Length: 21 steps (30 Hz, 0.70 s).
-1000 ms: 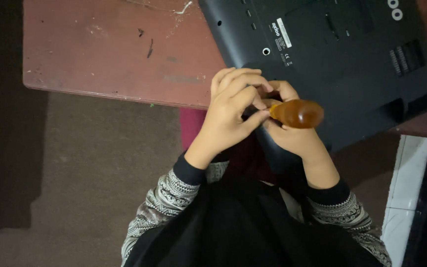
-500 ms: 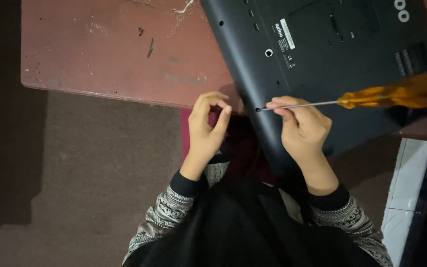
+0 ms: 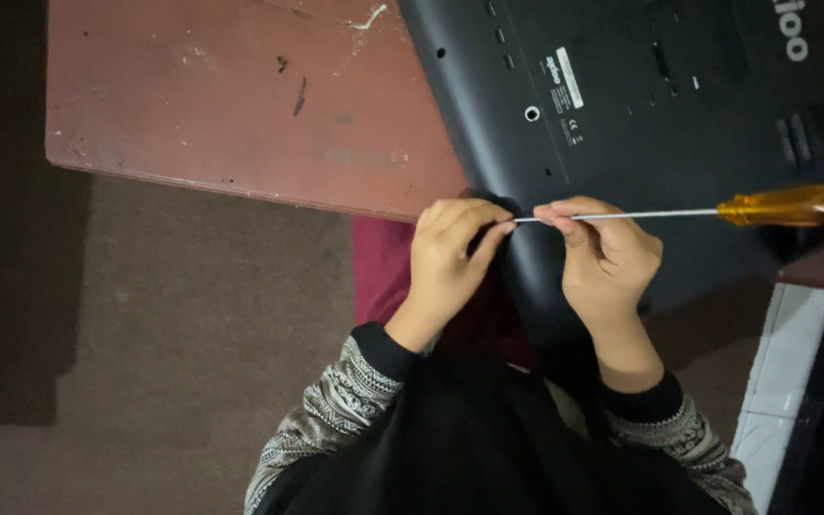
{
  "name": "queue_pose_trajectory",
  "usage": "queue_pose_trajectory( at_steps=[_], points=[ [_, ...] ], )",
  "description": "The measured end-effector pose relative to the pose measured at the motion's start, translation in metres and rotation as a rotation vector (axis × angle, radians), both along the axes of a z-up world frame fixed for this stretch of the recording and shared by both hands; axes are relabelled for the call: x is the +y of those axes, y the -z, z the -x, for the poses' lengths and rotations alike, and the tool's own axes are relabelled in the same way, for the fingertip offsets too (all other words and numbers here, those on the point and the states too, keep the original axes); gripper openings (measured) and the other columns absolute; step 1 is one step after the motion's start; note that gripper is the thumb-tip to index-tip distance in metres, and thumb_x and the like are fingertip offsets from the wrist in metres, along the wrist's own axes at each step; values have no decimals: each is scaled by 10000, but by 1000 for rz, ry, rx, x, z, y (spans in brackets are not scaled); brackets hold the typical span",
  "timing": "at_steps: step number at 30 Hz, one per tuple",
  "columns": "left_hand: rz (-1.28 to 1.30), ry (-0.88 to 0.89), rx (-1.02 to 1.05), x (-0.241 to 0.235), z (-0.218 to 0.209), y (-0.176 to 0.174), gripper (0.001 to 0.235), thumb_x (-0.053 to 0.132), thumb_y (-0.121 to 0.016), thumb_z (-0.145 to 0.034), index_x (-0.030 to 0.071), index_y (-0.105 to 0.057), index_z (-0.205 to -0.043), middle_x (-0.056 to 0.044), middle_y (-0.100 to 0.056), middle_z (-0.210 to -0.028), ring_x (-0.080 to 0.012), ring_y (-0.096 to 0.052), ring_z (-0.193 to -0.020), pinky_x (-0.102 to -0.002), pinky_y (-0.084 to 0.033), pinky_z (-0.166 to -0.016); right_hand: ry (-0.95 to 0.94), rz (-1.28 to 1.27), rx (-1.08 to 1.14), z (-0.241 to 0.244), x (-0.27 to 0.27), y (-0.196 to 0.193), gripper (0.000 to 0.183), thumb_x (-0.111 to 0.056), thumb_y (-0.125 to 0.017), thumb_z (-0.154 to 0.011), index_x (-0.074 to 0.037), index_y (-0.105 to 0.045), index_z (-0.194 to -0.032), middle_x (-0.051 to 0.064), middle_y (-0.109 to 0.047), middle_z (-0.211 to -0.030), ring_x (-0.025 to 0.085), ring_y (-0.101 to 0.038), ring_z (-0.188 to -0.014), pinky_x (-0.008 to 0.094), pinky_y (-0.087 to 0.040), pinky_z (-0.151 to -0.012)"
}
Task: The person uses a screwdriver to remove screws from the back panel of a black monitor. They systematically unscrew fasteners from various locations on the device and place the removed screws onto the reddish-brown table surface.
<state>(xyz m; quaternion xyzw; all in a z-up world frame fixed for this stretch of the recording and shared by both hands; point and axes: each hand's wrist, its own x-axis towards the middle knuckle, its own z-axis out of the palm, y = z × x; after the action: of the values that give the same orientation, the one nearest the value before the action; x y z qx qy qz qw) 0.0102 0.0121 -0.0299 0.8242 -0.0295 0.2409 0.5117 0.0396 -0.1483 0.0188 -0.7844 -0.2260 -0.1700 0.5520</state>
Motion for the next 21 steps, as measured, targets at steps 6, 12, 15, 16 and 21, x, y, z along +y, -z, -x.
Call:
queue_pose_trajectory(
  at_steps=[6,12,15,16,21],
  points=[
    [-387,-222,-102,89,-33,-16,130,141,-821,-896,89,-725,-967,-98,-706,-870,-335,-670,-811,-443,-496,-755,23,-2,7,-3,-9,7,121,23,-687,-1029,139,-691,-995,233,-751,-863,308,-759,-822,378,-594,-785],
    [-452,-445,189,209,-70,1,121,-14,-638,-923,60,-669,-1014,-120,-623,-914,-333,-579,-825,-429,-466,-721,96,147,179,7,-4,0,134,14,-617,-1105,144,-647,-1090,263,-729,-997,311,-750,-924,354,-596,-889],
    [-457,-439,181,232,-86,24,120,68,-670,-931,91,-686,-1048,-116,-664,-931,-366,-604,-858,-457,-482,-731,163,215,219,7,-1,-2,116,24,-611,-1142,122,-656,-1100,240,-733,-1005,293,-745,-941,345,-580,-916],
    [-450,-453,186,232,-89,20,120,68,-670,-931,91,-686,-1048,-116,-664,-931,-366,-604,-858,-457,-482,-731,149,223,217,6,-5,6,116,24,-611,-1142,122,-656,-1100,240,-733,-1005,293,-745,-941,345,-580,-916],
    [-480,-334,120,229,-96,10,135,68,-669,-954,56,-723,-1077,-112,-694,-1048,-347,-577,-854,-460,-442,-721,287,319,307,8,-4,6,107,5,-616,-1164,103,-653,-1140,213,-722,-1027,286,-729,-980,356,-553,-987]
  ],
)
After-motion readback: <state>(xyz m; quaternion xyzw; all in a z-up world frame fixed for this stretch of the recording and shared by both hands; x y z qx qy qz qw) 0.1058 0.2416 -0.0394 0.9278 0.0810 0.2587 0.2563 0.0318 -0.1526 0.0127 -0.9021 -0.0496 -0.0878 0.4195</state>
